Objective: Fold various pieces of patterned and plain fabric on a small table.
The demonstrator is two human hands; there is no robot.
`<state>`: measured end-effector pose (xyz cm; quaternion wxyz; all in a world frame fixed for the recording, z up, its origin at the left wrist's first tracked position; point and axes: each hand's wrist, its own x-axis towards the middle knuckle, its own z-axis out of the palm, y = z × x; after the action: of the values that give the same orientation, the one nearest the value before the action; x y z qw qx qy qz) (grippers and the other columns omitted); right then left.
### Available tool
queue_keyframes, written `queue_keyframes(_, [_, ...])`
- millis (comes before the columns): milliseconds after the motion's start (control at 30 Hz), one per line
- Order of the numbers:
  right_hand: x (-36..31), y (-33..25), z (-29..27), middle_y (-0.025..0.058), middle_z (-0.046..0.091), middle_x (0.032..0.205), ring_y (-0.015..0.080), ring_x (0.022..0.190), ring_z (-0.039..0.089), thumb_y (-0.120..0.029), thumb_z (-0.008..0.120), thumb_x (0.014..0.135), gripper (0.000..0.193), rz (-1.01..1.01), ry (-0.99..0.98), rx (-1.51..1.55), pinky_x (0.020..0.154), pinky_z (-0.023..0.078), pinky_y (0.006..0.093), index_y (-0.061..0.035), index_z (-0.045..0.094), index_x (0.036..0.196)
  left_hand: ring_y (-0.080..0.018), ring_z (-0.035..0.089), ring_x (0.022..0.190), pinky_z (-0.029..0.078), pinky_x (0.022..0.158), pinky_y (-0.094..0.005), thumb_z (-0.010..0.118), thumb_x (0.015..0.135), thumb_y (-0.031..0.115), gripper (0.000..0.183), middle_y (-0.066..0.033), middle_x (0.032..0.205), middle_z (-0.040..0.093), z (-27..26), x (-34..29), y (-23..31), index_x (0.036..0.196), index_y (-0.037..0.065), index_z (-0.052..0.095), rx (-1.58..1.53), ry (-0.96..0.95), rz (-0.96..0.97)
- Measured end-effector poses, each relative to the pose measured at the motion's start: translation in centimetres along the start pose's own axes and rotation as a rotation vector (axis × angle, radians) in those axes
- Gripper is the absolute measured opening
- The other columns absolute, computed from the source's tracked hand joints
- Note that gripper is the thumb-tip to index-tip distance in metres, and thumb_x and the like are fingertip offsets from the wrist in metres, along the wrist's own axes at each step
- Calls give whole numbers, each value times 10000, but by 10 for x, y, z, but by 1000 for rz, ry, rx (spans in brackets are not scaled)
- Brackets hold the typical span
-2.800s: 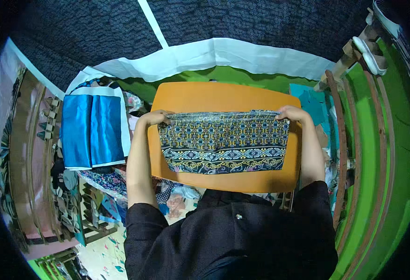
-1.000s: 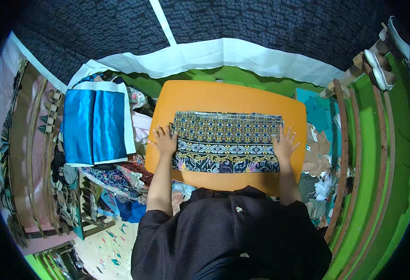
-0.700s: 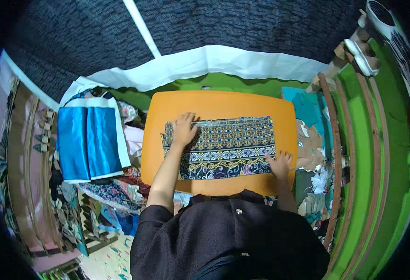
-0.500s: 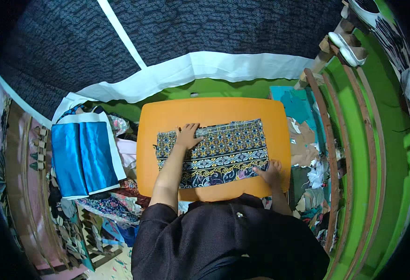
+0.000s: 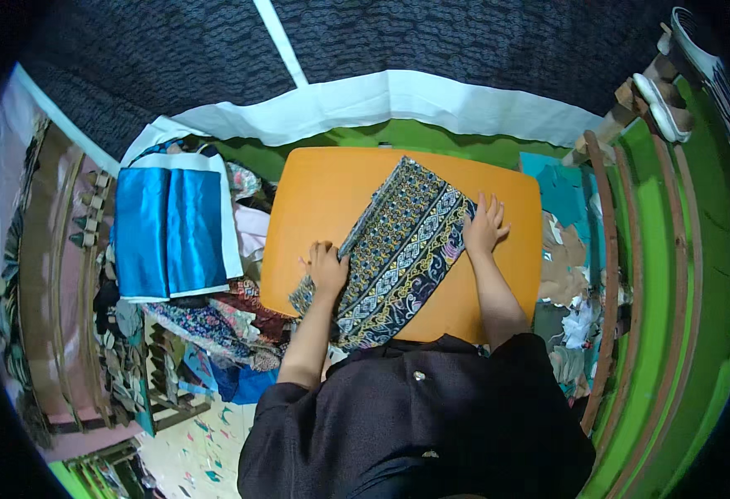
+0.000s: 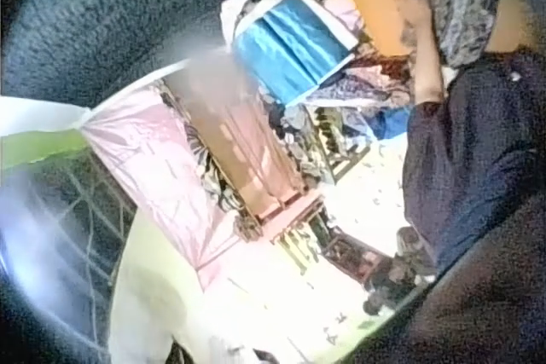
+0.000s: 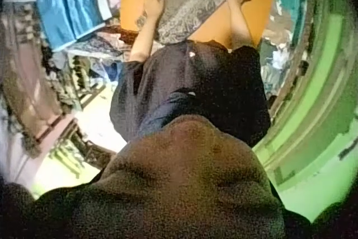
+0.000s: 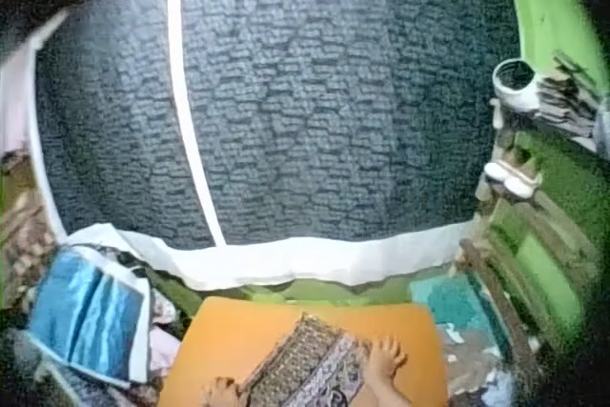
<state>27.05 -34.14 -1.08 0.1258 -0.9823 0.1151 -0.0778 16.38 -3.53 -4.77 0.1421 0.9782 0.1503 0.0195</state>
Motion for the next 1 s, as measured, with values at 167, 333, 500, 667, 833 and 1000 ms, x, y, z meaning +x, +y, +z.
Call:
queue_keyframes(167, [-59,-55,2,134,264,1390,324,1288,210,-282,507,821,555,-330,39,222,995,139,561,-186,313,1332,-241,337,1183,193,895,-662,607,746,300,346,-65,1127,478,4,-36,-9,1011,88,539,11,64,-130])
queue_keyframes(333, [-145,-57,22,112,280,1392,315,1275,260,-359,469,841,538,-614,-241,114,983,194,562,-200,333,1336,-322,375,1171,271,962,-466,507,821,242,449,-160,1259,411,-8,-36,22,1232,79,430,-224,142,377])
queue_keyframes(500, [-142,-44,32,96,310,1381,299,1268,281,-360,463,846,507,-656,-272,69,993,207,540,-211,365,1320,-317,273,1271,213,999,-534,407,881,340,483,-142,1381,289,14,-49,36,1332,179,340,-40,-157,593])
queue_keyframes(667, [-134,-34,35,72,316,1381,283,1268,290,-349,470,842,495,-694,-243,94,996,224,527,-248,370,1315,-319,253,1283,195,1001,-548,402,873,393,531,-144,1395,265,25,-55,47,1351,184,306,13,-124,474])
queue_keyframes(833, [-97,-9,36,44,298,1395,258,1290,254,-372,451,842,485,-842,-276,51,997,195,557,-273,370,1310,-356,204,1294,190,994,-565,422,855,426,604,-162,1413,207,39,-64,76,1371,167,245,-54,-164,338])
queue_keyframes(1000, [-59,10,13,29,302,1394,248,1298,241,-379,474,831,477,-910,-391,-22,969,132,637,-298,389,1293,-353,219,1289,207,1006,-529,478,835,359,616,-179,1405,214,38,-76,86,1364,145,246,-159,-269,447])
